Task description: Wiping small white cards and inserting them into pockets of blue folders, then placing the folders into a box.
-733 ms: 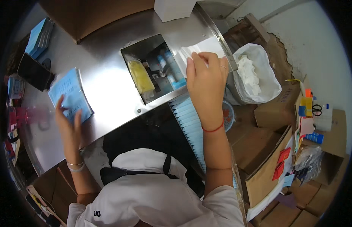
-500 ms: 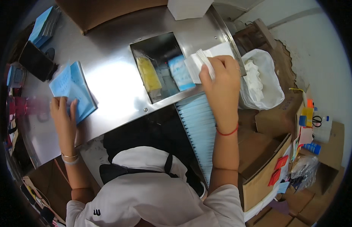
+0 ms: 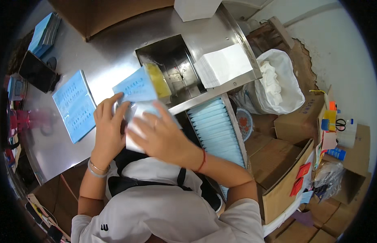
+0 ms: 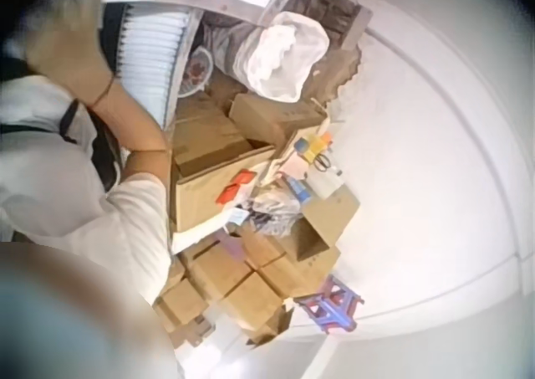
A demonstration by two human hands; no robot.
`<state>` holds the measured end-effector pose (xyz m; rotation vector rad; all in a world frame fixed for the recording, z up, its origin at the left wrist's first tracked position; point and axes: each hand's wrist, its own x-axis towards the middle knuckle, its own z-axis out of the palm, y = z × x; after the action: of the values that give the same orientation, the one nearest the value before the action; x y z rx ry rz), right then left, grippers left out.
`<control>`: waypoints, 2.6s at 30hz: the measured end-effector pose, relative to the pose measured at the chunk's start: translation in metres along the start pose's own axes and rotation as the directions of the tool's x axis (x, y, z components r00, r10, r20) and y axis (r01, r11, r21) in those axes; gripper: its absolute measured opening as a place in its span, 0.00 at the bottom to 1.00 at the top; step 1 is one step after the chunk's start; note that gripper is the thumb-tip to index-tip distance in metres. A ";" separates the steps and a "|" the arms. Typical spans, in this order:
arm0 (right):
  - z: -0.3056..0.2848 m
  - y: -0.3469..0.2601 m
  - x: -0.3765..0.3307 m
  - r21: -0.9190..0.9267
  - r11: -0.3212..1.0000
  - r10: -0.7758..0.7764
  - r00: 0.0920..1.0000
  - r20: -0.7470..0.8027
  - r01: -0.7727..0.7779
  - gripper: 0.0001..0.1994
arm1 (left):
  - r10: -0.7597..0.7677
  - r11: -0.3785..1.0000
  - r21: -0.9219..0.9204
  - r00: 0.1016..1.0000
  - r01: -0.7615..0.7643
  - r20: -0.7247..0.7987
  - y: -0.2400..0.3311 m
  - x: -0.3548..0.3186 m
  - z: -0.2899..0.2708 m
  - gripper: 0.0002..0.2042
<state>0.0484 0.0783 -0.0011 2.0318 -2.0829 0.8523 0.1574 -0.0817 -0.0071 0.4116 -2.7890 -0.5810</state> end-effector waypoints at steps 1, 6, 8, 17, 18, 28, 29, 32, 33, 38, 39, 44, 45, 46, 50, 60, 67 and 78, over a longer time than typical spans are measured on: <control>-0.001 0.014 0.013 -0.100 0.993 0.066 0.998 0.019 -0.064 0.14 | -0.011 1.000 0.004 1.000 0.011 0.003 0.000 -0.002 0.000 0.21; 0.011 0.034 0.045 0.036 0.996 0.080 0.994 0.081 -0.083 0.09 | 0.067 0.998 0.002 0.974 -0.068 -0.217 0.018 -0.004 0.010 0.13; -0.020 0.055 0.027 -0.024 0.998 0.064 0.996 -0.063 -0.066 0.13 | 0.125 0.992 -0.009 0.985 -0.127 -0.115 0.016 -0.007 0.013 0.16; -0.072 0.082 0.004 -0.310 0.737 0.473 0.787 -0.397 -0.600 0.10 | -0.045 0.978 0.204 0.999 0.038 0.029 0.014 0.028 -0.010 0.21; -0.076 0.082 0.007 -0.248 0.728 0.533 0.755 -0.382 -0.639 0.11 | -0.050 0.977 0.209 0.998 0.043 0.027 0.015 0.035 -0.005 0.21; -0.089 0.077 0.009 -0.415 0.848 0.194 0.921 -0.336 -0.330 0.14 | -0.016 0.997 -0.076 0.987 0.028 0.159 0.020 0.011 -0.002 0.18; -0.070 0.045 0.016 -0.278 0.896 0.276 0.925 -0.260 -0.345 0.14 | 0.036 0.994 -0.105 0.996 -0.027 0.085 0.016 0.012 -0.003 0.22; -0.001 -0.005 -0.001 -0.125 0.991 0.039 0.999 -0.003 -0.040 0.18 | 0.109 0.993 -0.055 0.994 -0.109 -0.003 -0.007 0.023 -0.003 0.26; 0.001 0.006 0.005 -0.081 0.995 0.053 0.994 -0.091 -0.061 0.18 | 0.031 0.992 -0.121 0.998 -0.024 0.050 -0.005 0.022 -0.004 0.27; 0.014 0.072 0.030 -0.233 0.949 0.248 0.961 0.124 -0.215 0.07 | 0.233 0.937 -0.264 0.972 -0.230 -0.020 0.039 0.033 0.011 0.35; 0.015 0.084 0.033 -0.197 0.954 0.268 0.937 0.226 -0.225 0.05 | 0.247 0.887 -0.408 0.969 -0.215 0.027 0.046 0.032 0.006 0.33; -0.020 0.098 0.034 -0.166 0.922 0.337 0.936 -0.099 -0.350 0.06 | -0.321 0.771 -0.513 0.926 0.378 0.199 0.013 -0.002 -0.024 0.21; -0.036 0.080 0.034 -0.060 0.954 0.269 0.924 -0.271 -0.295 0.07 | -0.401 0.887 -0.354 0.876 0.297 -0.269 -0.011 -0.013 -0.019 0.22; -0.050 0.067 0.027 -0.128 0.907 0.328 0.865 -0.381 -0.400 0.08 | -0.266 0.954 0.009 0.864 0.298 -0.426 -0.038 -0.015 -0.028 0.22; -0.073 0.085 0.005 -0.311 0.746 0.448 0.789 -0.420 -0.589 0.10 | -0.487 0.755 0.419 0.859 0.504 -0.156 -0.085 -0.041 -0.040 0.13; -0.088 0.092 -0.003 -0.170 0.793 0.534 0.802 -0.268 -0.585 0.13 | 0.106 0.994 0.009 0.994 -0.106 -0.002 0.025 0.015 0.024 0.19; -0.105 0.103 -0.010 -0.203 0.847 0.440 0.862 -0.253 -0.491 0.17 | 0.131 0.976 -0.177 0.991 -0.126 0.015 0.013 0.005 0.019 0.19; 0.000 -0.007 -0.005 -0.078 0.996 -0.030 0.999 0.044 0.034 0.14 | 0.065 0.994 0.085 0.996 -0.070 0.065 -0.004 0.001 -0.001 0.26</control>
<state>0.0558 0.0828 -0.0006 2.0550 -2.0651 0.7165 0.1578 -0.0857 -0.0082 0.3208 -2.8827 -0.4660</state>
